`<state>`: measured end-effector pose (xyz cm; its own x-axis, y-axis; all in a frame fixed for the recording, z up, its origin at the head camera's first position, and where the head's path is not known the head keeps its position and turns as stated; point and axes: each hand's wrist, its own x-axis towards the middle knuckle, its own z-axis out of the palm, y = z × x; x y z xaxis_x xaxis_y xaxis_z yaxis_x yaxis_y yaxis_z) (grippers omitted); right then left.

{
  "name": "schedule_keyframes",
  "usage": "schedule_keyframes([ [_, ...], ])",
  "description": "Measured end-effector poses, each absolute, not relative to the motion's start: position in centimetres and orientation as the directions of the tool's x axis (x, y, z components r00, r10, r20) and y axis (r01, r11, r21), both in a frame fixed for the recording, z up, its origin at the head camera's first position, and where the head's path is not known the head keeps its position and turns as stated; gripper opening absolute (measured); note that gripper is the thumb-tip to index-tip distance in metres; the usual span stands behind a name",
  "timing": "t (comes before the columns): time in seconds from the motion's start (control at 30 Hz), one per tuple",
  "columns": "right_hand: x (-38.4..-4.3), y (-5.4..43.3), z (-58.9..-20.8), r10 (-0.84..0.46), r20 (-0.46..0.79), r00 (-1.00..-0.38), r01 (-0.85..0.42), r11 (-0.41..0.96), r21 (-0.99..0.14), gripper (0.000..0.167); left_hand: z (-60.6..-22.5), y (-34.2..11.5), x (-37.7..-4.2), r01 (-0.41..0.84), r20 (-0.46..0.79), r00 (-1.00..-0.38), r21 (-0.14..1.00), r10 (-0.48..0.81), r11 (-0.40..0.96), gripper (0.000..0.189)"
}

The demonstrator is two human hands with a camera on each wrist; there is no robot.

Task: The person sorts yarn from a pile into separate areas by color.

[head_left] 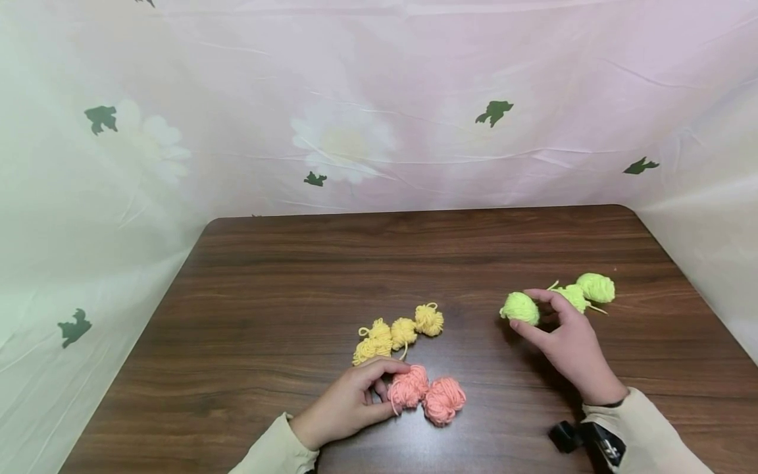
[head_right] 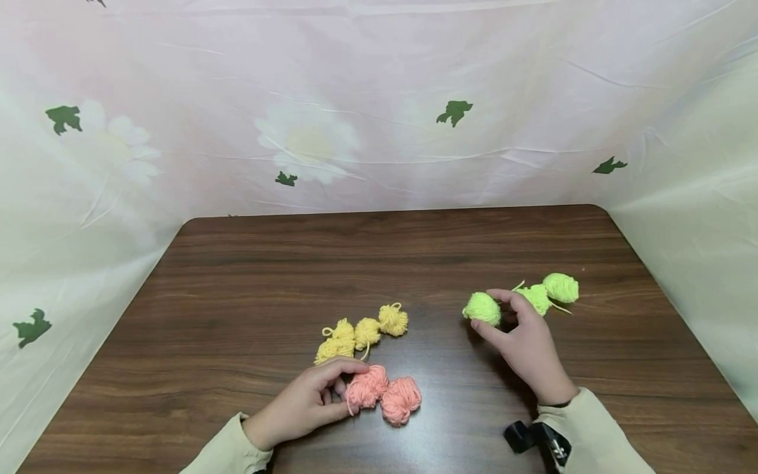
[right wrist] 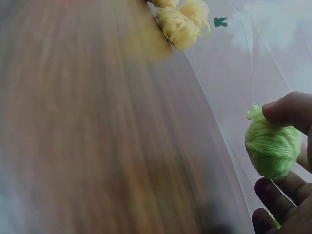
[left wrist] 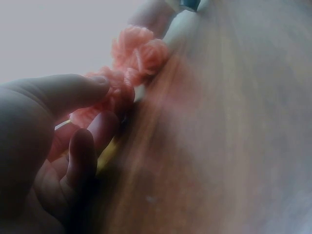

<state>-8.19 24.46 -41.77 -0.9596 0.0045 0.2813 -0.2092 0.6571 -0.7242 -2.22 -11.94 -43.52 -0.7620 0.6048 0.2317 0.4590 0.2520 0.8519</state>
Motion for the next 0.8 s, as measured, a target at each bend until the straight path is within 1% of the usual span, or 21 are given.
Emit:
schedule_keyframes([
  [0.33,-8.6,26.1,-42.0,0.061,0.276,-0.959,-0.171,0.652,-0.739,0.050,-43.5,-11.9,-2.3,0.453,0.227,-0.764,0.855,0.604,0.252,0.045],
  [0.6,-8.3,27.4,-41.8,0.112,0.259,-0.959,-0.123,0.662,-0.740,0.054,-43.5,-11.9,-2.3,0.444,0.220,-0.767,0.860,0.602,0.252,0.045],
  [0.8,-8.1,28.4,-41.5,0.163,0.240,-0.957,-0.081,0.643,-0.761,0.055,-43.5,-11.9,-2.3,0.430,0.210,-0.770,0.868,0.602,0.247,0.046],
])
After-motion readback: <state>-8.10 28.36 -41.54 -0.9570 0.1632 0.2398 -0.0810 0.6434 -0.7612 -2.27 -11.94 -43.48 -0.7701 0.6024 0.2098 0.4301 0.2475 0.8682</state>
